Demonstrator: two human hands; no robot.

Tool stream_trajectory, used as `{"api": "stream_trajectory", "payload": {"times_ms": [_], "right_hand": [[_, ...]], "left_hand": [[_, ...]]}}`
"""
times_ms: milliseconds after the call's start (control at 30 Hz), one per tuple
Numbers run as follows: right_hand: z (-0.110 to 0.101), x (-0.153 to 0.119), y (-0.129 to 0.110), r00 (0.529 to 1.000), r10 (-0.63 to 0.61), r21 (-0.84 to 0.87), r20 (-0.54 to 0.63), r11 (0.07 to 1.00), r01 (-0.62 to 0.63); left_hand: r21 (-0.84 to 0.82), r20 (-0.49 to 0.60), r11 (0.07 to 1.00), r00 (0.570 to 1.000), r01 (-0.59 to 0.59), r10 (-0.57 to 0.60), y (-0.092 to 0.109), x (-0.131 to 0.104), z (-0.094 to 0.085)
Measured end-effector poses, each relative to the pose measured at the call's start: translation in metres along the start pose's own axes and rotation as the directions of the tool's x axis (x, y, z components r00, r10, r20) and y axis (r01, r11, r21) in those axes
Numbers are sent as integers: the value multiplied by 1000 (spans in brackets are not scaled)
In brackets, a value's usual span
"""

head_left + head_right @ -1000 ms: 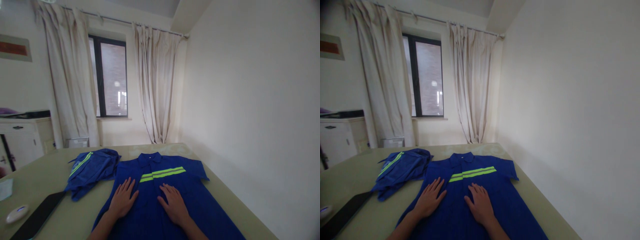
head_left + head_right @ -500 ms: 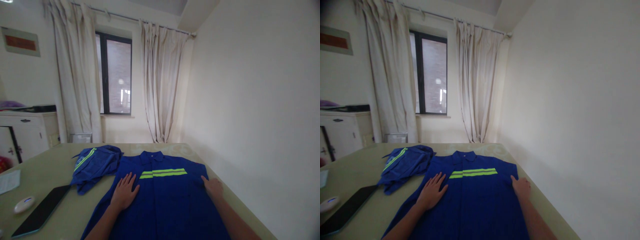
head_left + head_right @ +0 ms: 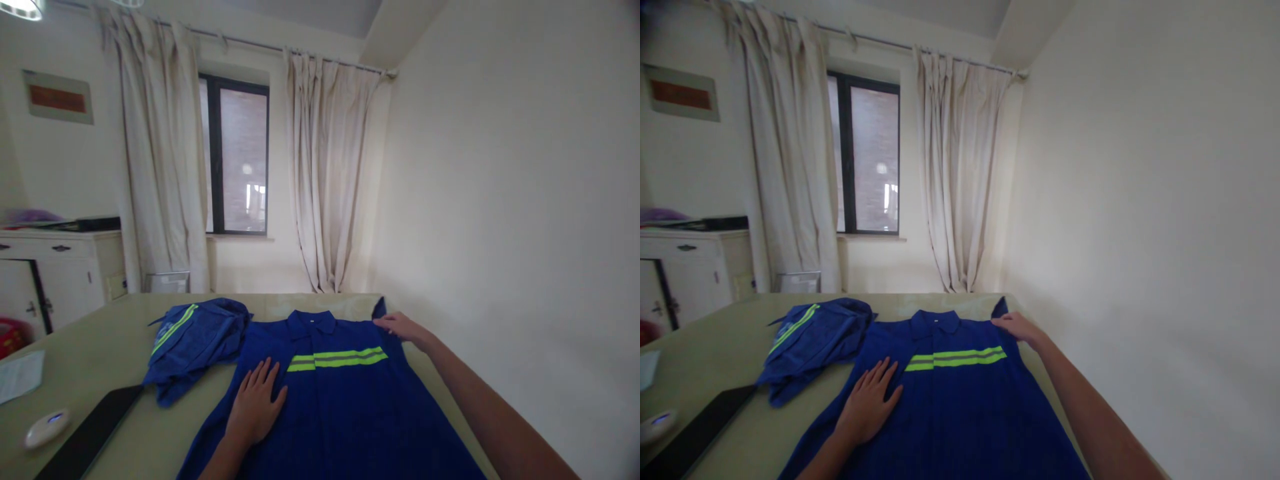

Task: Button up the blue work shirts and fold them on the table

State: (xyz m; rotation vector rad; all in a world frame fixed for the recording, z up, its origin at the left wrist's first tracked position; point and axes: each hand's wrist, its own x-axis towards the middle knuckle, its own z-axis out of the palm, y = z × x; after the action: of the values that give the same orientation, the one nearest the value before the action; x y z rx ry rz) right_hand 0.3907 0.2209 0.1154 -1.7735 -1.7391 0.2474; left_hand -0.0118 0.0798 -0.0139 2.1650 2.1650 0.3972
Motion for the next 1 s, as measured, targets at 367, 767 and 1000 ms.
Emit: {"api": "stream_trajectory", "payload": {"times_ms": [367,767,1000], "right_hand": [[141,-75,-5,938,-156,-243,311,941,237],[64,-198,-31,821,-566,-112,-73,823,557],[-10,-302,125,904,-340,-179,-259,937,300]], "left_hand": [[23,5,1000,1000,-4,4,-3,4,6],[-1,-212,998,975,-67,65,-3,27,-11],[-35,-132,991,983,-132,126,14,-14,-26]]}}
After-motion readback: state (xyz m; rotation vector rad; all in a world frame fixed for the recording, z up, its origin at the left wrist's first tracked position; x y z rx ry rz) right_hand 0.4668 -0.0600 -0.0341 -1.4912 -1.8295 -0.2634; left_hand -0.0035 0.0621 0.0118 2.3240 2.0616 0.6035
